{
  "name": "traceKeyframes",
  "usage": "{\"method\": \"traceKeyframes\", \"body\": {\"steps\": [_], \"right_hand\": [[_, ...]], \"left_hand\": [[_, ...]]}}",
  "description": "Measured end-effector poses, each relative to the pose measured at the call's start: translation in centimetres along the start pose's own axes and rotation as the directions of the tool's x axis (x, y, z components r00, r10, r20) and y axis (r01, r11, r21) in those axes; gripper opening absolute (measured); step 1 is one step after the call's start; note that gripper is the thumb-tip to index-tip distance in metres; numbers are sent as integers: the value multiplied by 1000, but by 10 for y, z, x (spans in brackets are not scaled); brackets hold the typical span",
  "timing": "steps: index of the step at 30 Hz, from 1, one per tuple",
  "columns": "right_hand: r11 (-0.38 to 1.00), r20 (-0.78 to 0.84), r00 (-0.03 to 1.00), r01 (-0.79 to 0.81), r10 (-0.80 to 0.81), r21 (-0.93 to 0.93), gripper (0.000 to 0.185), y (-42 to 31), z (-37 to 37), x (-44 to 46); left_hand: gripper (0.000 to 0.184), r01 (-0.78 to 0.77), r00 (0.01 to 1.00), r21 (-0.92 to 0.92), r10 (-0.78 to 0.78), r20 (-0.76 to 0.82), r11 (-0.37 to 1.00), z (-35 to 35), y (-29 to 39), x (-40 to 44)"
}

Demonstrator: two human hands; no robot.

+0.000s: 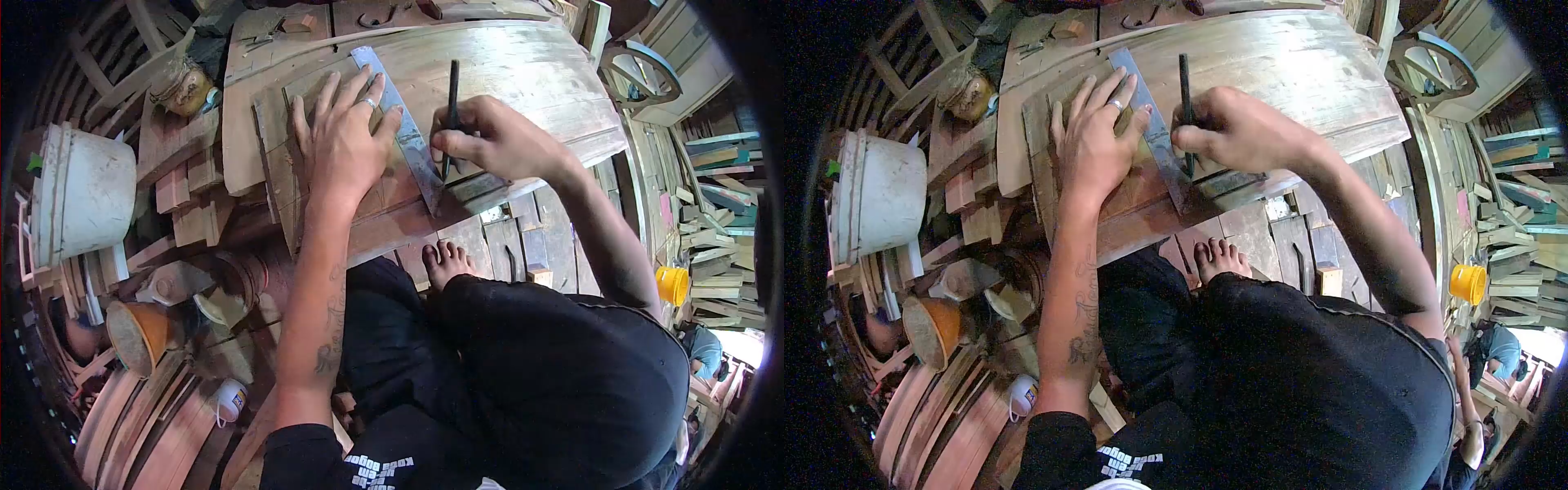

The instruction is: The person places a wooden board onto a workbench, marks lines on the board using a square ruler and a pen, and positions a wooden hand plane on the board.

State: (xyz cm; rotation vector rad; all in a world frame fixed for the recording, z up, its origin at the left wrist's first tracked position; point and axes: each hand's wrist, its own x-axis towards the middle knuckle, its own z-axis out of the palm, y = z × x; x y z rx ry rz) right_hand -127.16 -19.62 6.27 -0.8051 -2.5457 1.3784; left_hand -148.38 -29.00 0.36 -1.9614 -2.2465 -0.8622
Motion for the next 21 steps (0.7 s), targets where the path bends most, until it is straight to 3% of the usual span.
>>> {"method": "traceKeyframes", "body": {"steps": [5,6,11,13,15,17,19,21], "right_hand": [[994,-17,1000,5,-3,113,32,7,-7,25],[994,-63,992,106,-108,-37,32,7,-11,30],[981,-113,983,128,-145,-143,30,2,-20,55],[965,-193,953,205,-235,-161,31,1,-19,66],[978,-222,958,155,-183,-139,32,3,-19,78],[927,-287,906,221,-310,-304,34,8,-21,92],[935,-255,934,164,-249,-315,36,13,-24,105],[894,-366,839,276,-403,-353,38,20,-19,114]], "left_hand": [[50,4,1000,6,-4,11,1000,0,0,0],[50,0,1000,11,0,9,1000,0,-1,0],[49,24,999,55,-25,31,998,-3,2,0],[49,19,999,61,-21,31,998,-4,2,0],[50,17,998,88,-23,63,996,-4,2,1],[51,13,998,79,-18,58,997,-5,2,1],[51,9,999,73,-13,53,997,-5,3,1],[52,11,999,62,-15,52,998,-5,3,1]]}}
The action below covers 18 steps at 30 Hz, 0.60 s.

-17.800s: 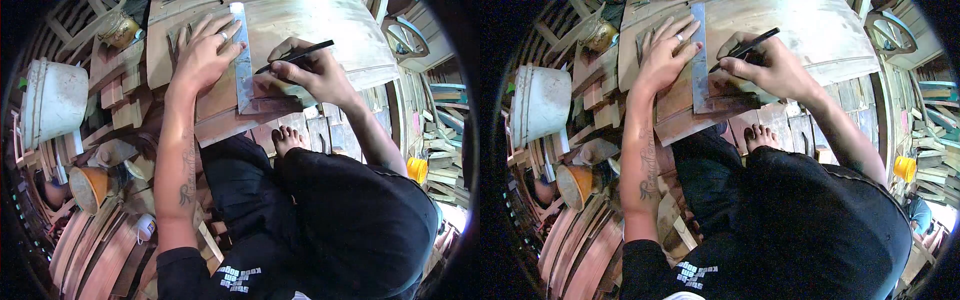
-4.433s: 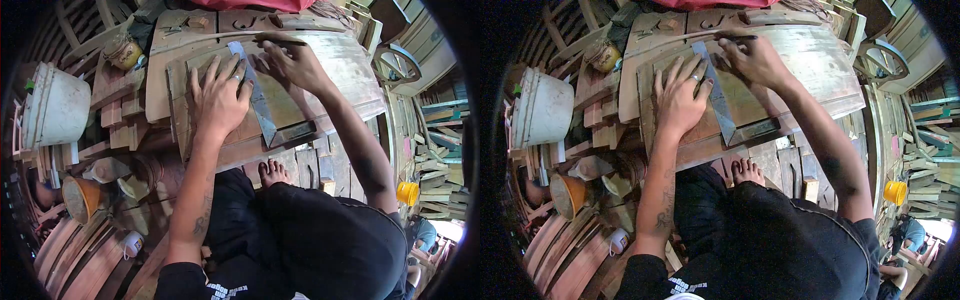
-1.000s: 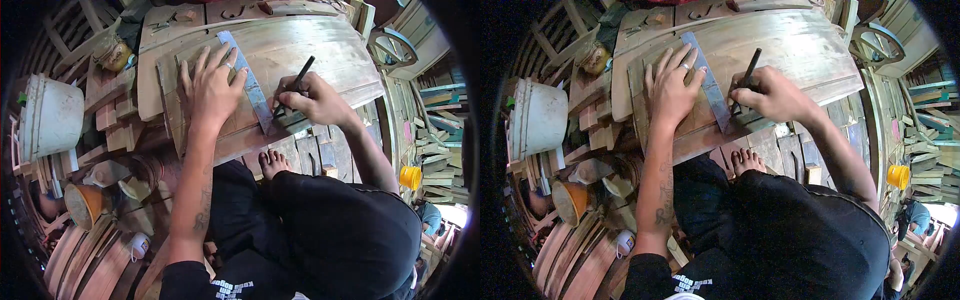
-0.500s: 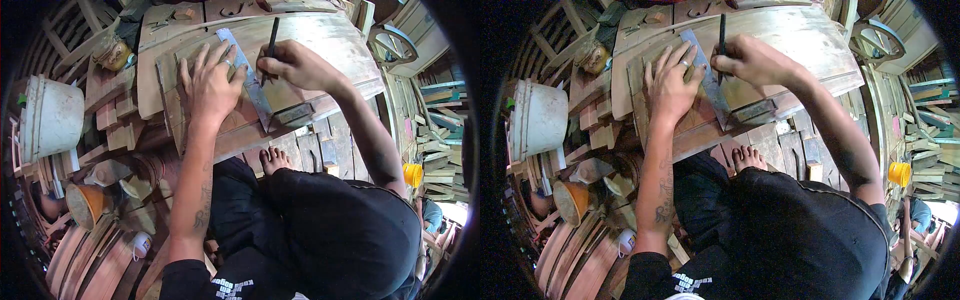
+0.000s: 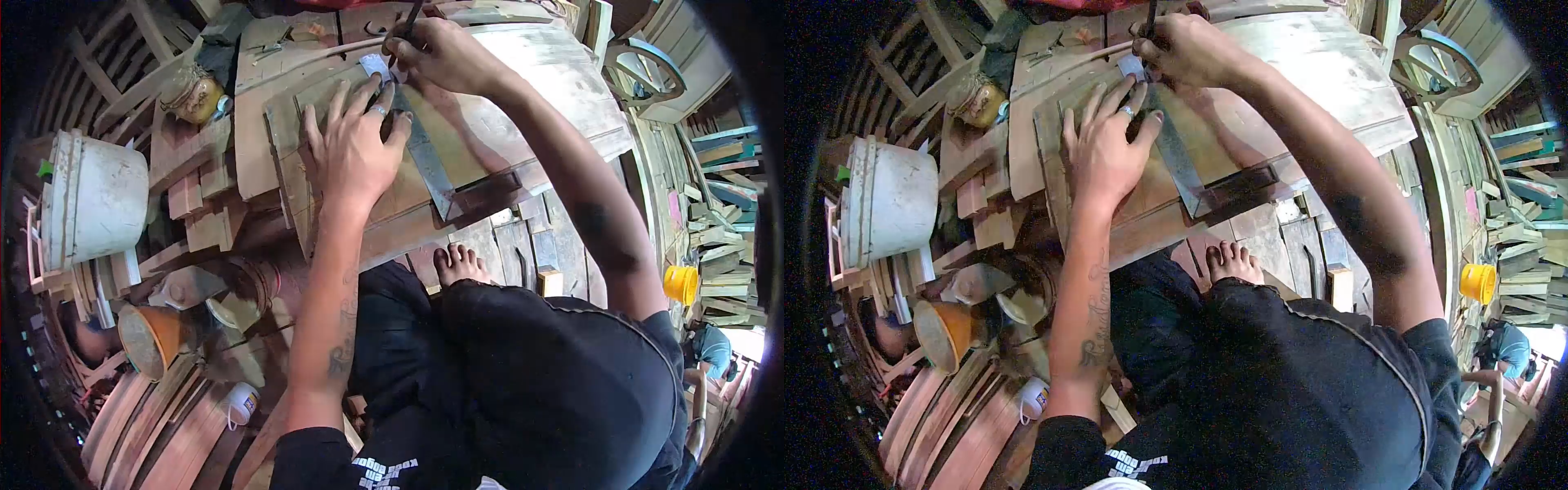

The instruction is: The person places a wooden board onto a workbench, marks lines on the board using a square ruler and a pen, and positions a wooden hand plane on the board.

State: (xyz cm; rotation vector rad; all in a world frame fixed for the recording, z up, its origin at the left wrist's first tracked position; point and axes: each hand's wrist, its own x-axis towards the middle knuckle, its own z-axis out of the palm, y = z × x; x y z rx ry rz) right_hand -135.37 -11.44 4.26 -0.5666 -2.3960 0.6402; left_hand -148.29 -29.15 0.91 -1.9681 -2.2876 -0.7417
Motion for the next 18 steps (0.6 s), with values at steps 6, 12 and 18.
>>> {"method": "traceKeyframes", "body": {"steps": [6,12,18], "right_hand": [[998,-14,999,30,-31,-48,29,1,9,-3],[995,64,993,-97,96,7,26,-13,4,-24],[996,6,998,-55,55,66,27,-34,-7,-66]], "left_hand": [[54,3,1000,1,-3,3,1000,0,0,0],[49,-18,998,-31,17,-57,999,4,0,0],[50,-7,1000,-10,6,-16,1000,2,0,0]]}}
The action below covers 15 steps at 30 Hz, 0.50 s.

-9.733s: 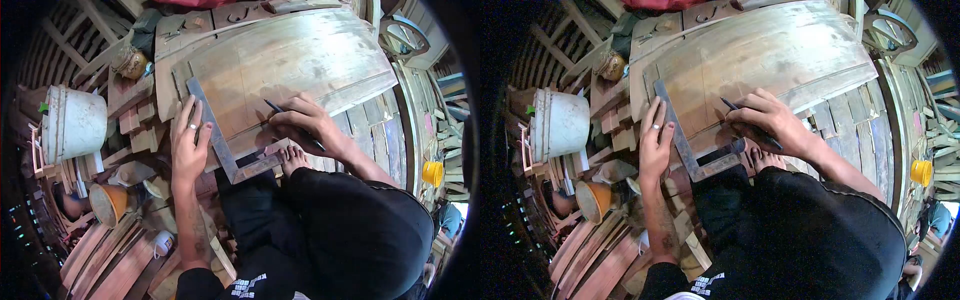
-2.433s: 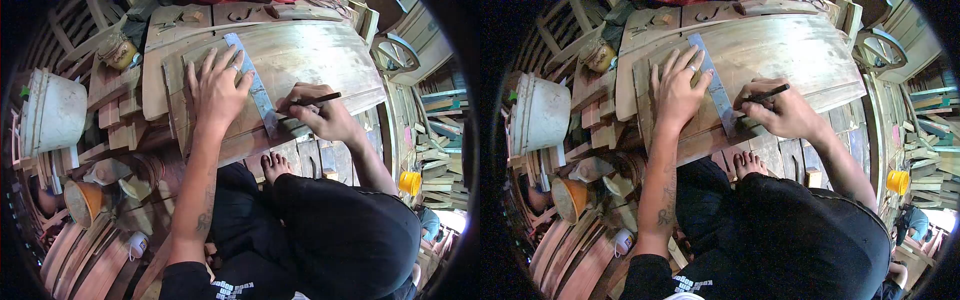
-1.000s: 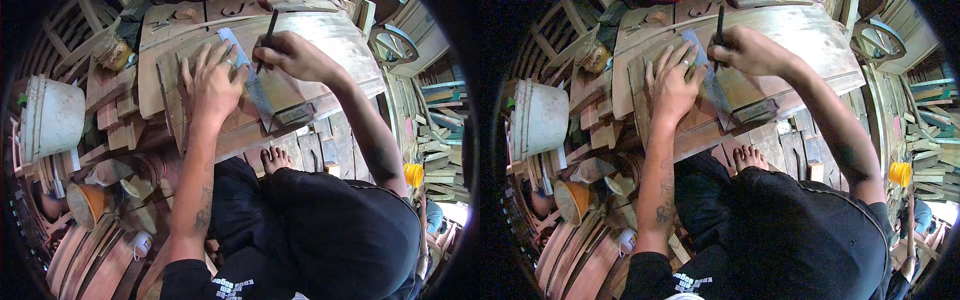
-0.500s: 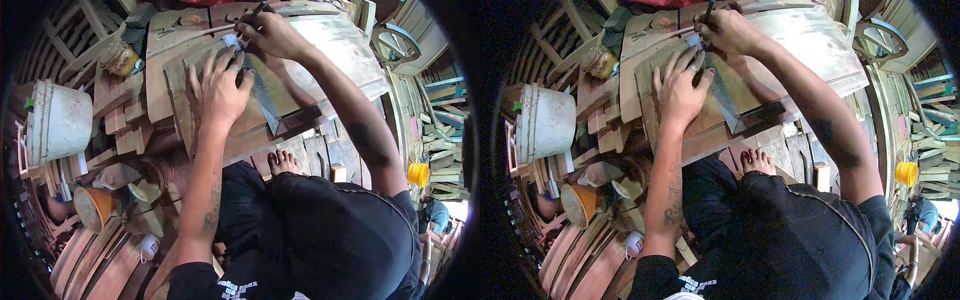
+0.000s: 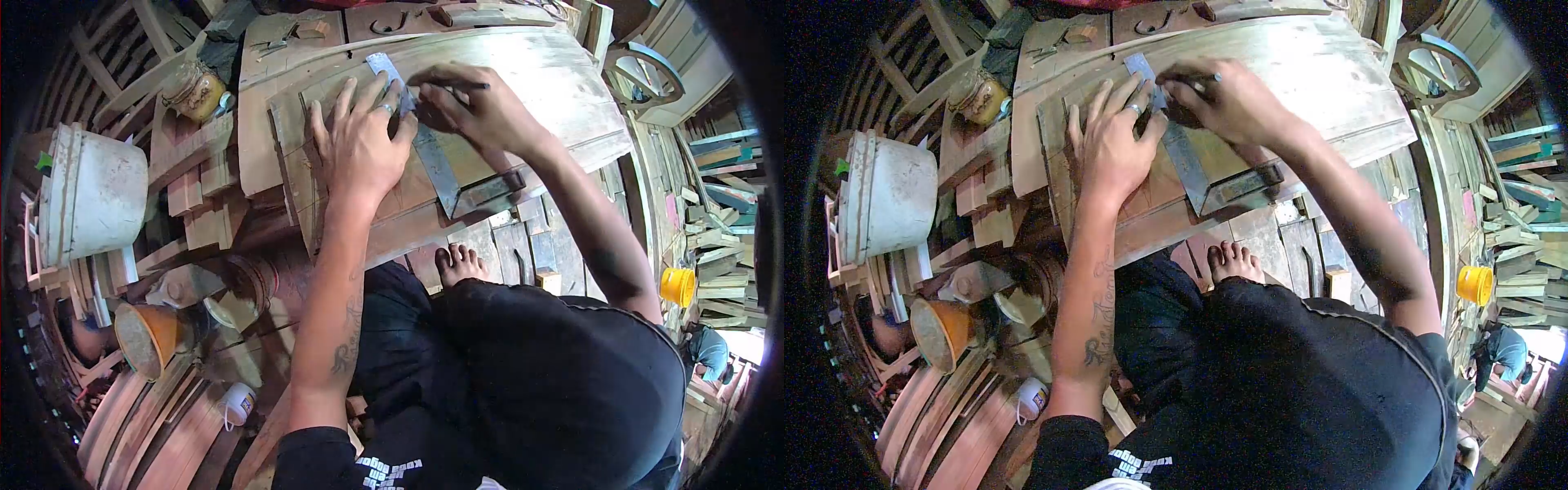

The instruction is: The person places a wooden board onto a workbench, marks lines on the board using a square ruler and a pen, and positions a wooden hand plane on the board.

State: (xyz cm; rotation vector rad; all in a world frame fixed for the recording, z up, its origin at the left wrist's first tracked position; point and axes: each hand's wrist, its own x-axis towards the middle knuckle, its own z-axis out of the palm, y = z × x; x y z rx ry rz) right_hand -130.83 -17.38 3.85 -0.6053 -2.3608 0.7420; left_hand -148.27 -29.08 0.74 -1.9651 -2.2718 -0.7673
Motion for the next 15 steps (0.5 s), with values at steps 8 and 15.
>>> {"method": "traceKeyframes", "body": {"steps": [8,15], "right_hand": [[996,152,987,-56,44,73,22,-44,-29,-59],[638,350,856,-517,381,571,28,-32,-46,-104]], "left_hand": [[52,42,999,0,-42,18,999,-1,2,0],[52,41,999,9,-41,36,999,-4,3,-1]]}}
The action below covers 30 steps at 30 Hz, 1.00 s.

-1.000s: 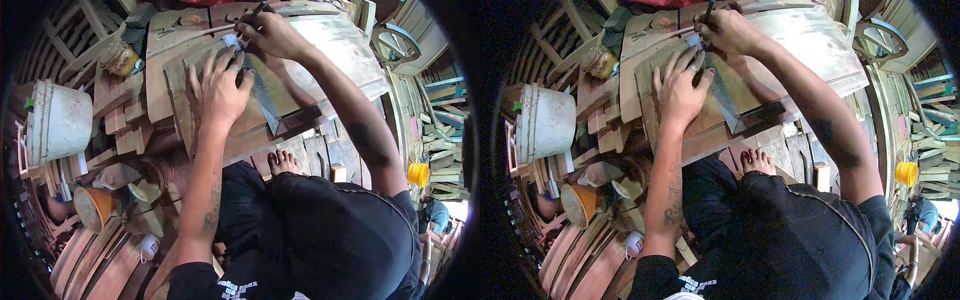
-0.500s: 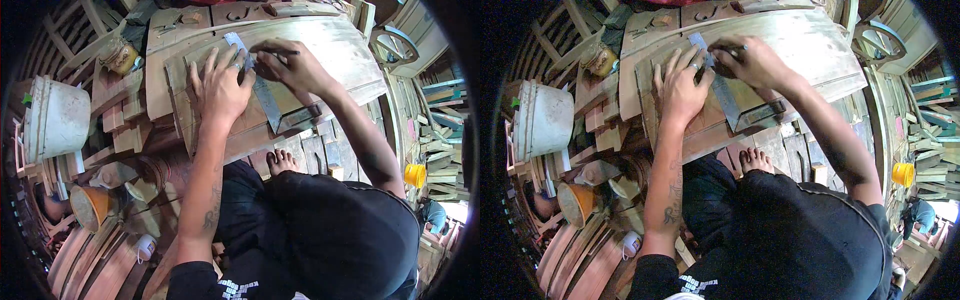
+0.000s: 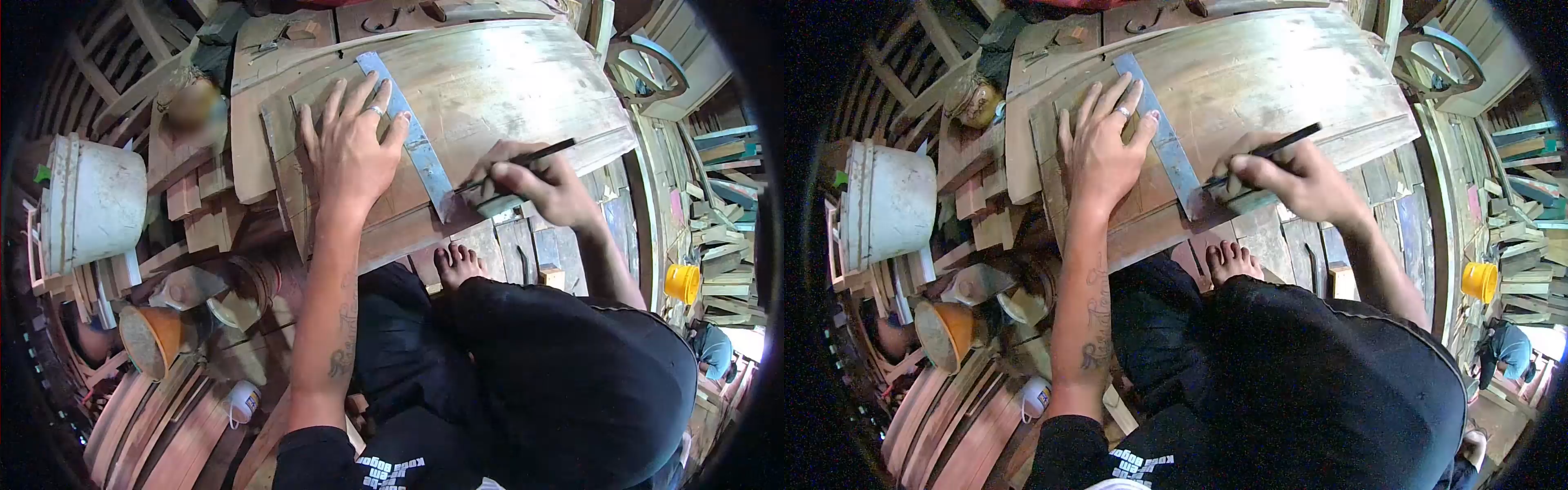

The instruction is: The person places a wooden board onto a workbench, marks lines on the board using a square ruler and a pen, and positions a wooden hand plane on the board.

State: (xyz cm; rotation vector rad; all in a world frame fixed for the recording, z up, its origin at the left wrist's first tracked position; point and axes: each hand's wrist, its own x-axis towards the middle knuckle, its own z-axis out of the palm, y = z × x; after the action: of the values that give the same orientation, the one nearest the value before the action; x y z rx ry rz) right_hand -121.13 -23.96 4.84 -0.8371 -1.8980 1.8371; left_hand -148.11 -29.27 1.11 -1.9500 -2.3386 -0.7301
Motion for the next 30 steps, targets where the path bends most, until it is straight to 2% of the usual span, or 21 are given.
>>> {"method": "traceKeyframes", "body": {"steps": [1,2,3,5,6,7,9,10,11,13,19,24,30], "right_hand": [[992,-37,999,-5,10,125,29,6,-3,-1],[999,-107,994,-8,5,-34,31,8,-7,-1],[999,-111,994,-6,2,-32,31,9,-6,-2],[994,-193,977,98,-86,51,29,4,4,2],[980,-177,964,198,-200,-30,27,8,5,5],[989,-195,969,149,-151,-24,25,6,8,3],[931,-172,947,211,-270,-297,23,11,8,1],[867,-151,910,303,-386,-396,22,18,6,5],[868,-153,909,303,-387,-394,22,21,4,5],[760,-104,862,373,-496,-532,21,22,3,6],[737,-125,840,379,-527,-560,20,25,5,5],[677,-92,806,423,-585,-603,19,26,8,5],[683,-85,833,384,-546,-621,16,19,13,3]], "left_hand": [[53,-15,1000,0,15,-4,1000,0,-1,0],[54,-31,999,0,31,-9,1000,-1,-2,-1],[54,-37,999,2,37,-9,999,-2,-2,-1],[55,-46,999,-12,46,10,999,-5,-3,-5],[55,-59,998,-4,59,5,998,-8,-2,-9],[55,-65,998,-7,65,7,998,-10,-3,-12],[54,-70,997,-9,70,16,998,-14,-5,-20],[54,-72,997,12,71,39,997,-19,-4,-24],[54,-74,996,14,74,41,997,-22,-6,-28],[56,-63,996,16,61,72,998,-30,-8,-37],[58,-1,996,-65,6,87,998,-44,-17,-65],[59,-24,998,-49,27,55,999,-44,-20,-72],[63,31,999,-92,-29,29,995,-50,-15,-71]]}}
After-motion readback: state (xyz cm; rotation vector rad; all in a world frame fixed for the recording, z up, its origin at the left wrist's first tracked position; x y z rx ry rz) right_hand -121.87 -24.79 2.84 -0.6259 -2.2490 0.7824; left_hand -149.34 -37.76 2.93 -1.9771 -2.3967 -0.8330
